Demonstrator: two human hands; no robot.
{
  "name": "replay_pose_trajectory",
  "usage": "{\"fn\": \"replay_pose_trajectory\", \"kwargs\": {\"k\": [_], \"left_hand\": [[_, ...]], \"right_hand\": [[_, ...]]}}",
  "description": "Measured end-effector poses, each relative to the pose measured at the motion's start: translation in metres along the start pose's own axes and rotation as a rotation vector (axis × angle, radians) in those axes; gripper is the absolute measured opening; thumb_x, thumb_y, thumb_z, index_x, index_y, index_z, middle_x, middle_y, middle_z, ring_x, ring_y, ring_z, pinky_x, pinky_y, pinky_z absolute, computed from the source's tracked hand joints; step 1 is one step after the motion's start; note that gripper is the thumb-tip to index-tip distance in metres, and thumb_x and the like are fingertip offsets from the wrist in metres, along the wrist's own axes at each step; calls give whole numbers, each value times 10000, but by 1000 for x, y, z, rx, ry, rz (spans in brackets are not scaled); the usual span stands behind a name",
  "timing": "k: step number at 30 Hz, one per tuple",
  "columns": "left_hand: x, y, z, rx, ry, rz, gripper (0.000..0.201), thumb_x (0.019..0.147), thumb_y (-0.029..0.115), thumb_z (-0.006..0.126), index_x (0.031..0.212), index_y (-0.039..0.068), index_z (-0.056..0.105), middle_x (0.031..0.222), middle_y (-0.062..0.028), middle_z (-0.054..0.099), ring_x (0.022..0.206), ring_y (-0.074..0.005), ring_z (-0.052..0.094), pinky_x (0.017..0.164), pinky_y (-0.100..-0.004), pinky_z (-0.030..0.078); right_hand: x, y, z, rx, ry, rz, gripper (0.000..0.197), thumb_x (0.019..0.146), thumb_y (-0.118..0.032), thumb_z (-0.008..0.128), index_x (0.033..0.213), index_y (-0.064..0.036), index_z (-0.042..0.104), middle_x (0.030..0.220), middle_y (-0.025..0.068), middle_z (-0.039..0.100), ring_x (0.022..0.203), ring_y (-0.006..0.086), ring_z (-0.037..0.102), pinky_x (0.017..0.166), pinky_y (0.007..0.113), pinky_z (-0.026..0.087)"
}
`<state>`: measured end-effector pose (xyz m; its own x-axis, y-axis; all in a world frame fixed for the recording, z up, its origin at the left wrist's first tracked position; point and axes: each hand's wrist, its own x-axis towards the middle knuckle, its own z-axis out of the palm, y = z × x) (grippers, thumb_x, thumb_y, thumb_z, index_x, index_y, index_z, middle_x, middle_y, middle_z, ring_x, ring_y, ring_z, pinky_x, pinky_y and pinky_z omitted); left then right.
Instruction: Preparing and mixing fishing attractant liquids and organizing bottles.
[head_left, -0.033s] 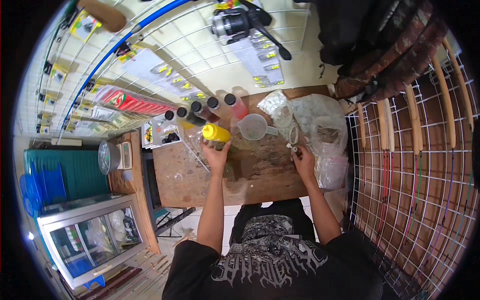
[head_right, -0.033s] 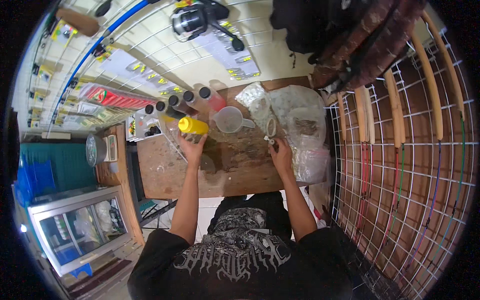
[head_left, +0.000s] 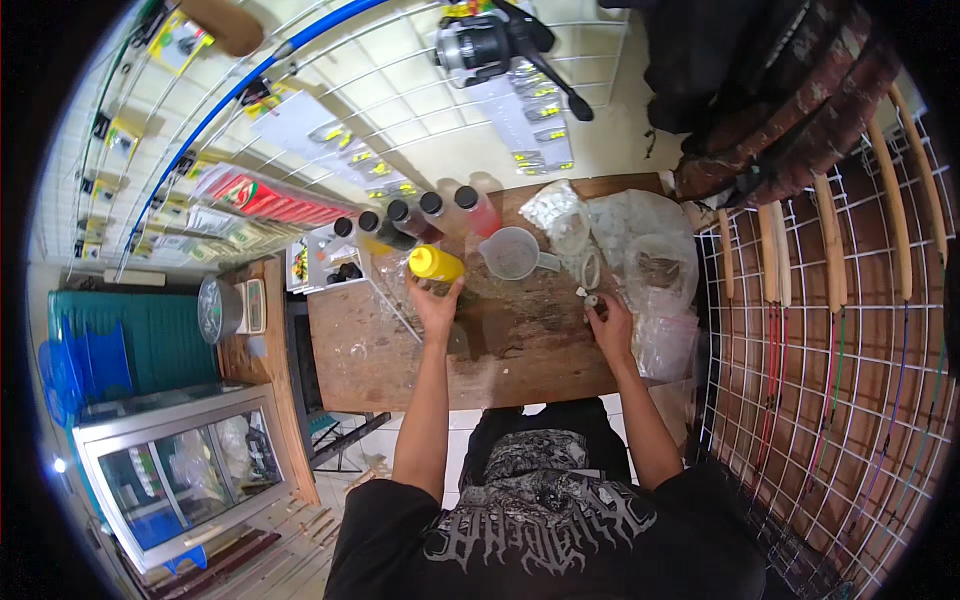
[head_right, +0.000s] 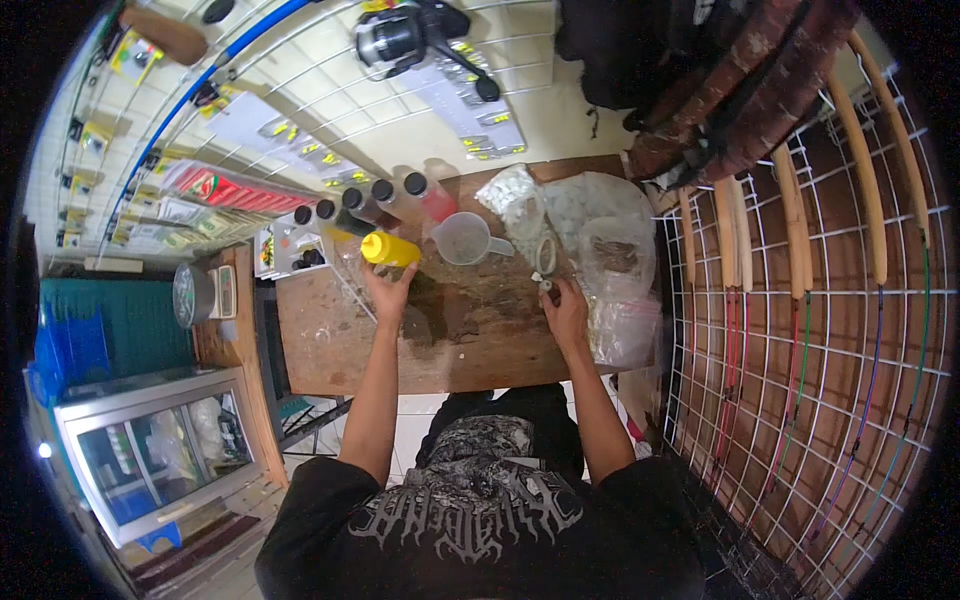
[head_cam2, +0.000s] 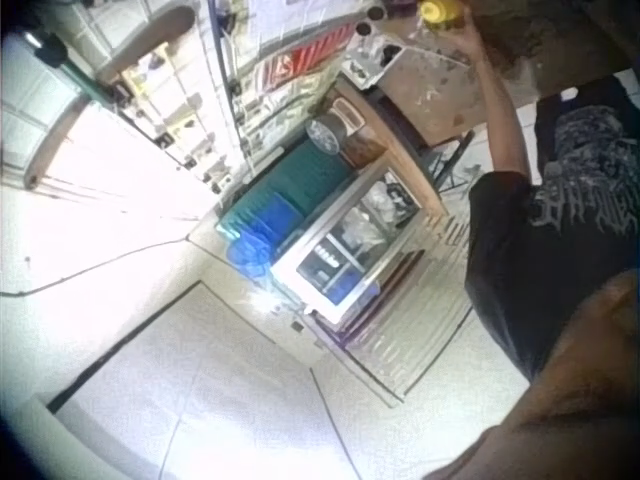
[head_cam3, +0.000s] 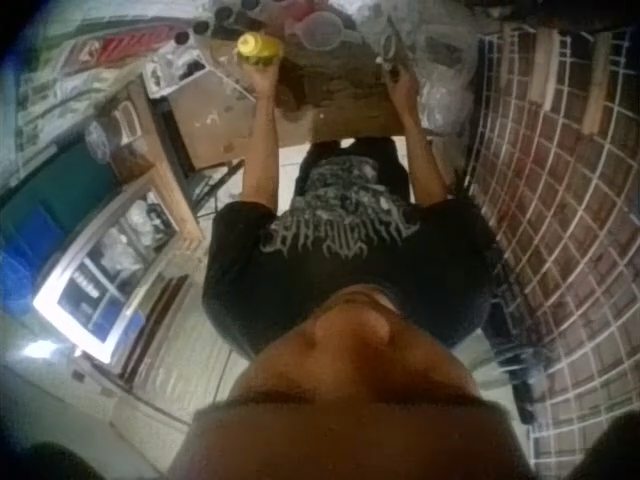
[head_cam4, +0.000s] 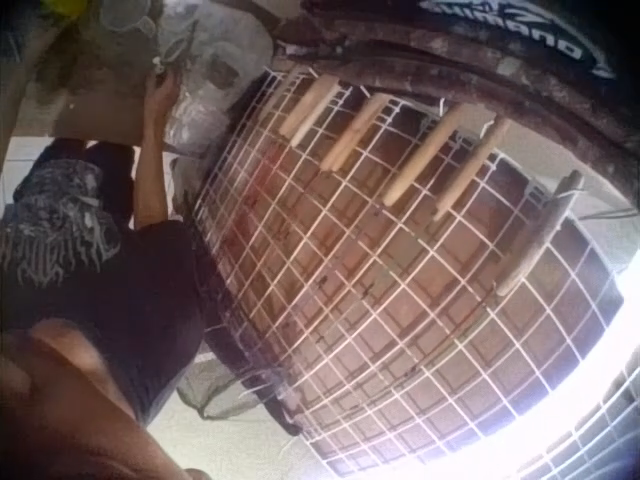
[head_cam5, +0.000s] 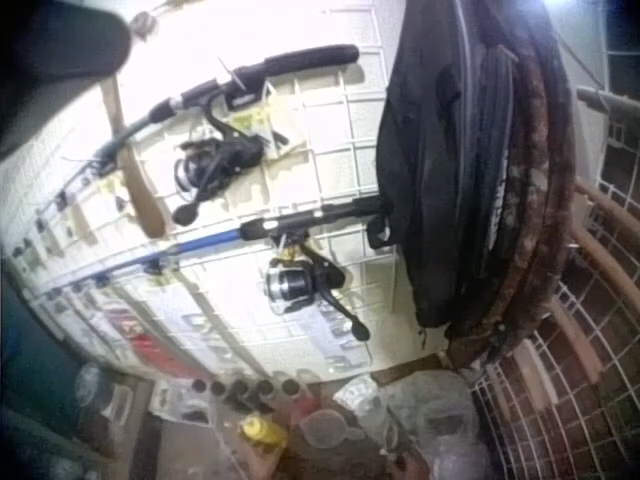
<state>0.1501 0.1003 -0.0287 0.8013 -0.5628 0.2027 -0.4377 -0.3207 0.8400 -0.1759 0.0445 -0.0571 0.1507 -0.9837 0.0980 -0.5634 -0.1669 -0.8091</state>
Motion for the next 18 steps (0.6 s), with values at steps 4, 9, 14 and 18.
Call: {"fn": "replay_pose_trajectory", "kwargs": {"k": [4,9,14,18], "left_hand": [[14,-11,-1,-275,-221,-96,668,763,69,851,1321,-15,494,1203,-126,623,1107,-226,608,989,-359,469],[-3,6,-15,-334,-237,-15,570,776,74,833,1264,-1,546,1194,-119,628,1114,-243,607,982,-354,468],[-34,35,-69,-65,-355,245,627,676,91,857,1241,8,597,1175,-183,606,1114,-365,595,971,-414,475],[-50,46,-95,-1,-454,279,624,652,76,850,1237,55,632,1191,-169,599,1128,-374,590,977,-420,480]], "right_hand": [[-5,-27,-16,5,-91,114,331,828,-150,768,1100,13,675,953,170,695,703,259,690,648,367,529],[-4,-37,-27,163,-163,253,341,852,-169,752,1119,26,670,887,171,716,692,254,690,635,344,529],[4,-119,-38,369,-288,-10,290,881,-74,707,1160,6,685,1001,140,665,836,244,676,684,317,530],[9,-175,-46,314,-378,-160,280,871,-27,698,1149,3,683,1057,150,639,935,274,657,759,331,526]]}}
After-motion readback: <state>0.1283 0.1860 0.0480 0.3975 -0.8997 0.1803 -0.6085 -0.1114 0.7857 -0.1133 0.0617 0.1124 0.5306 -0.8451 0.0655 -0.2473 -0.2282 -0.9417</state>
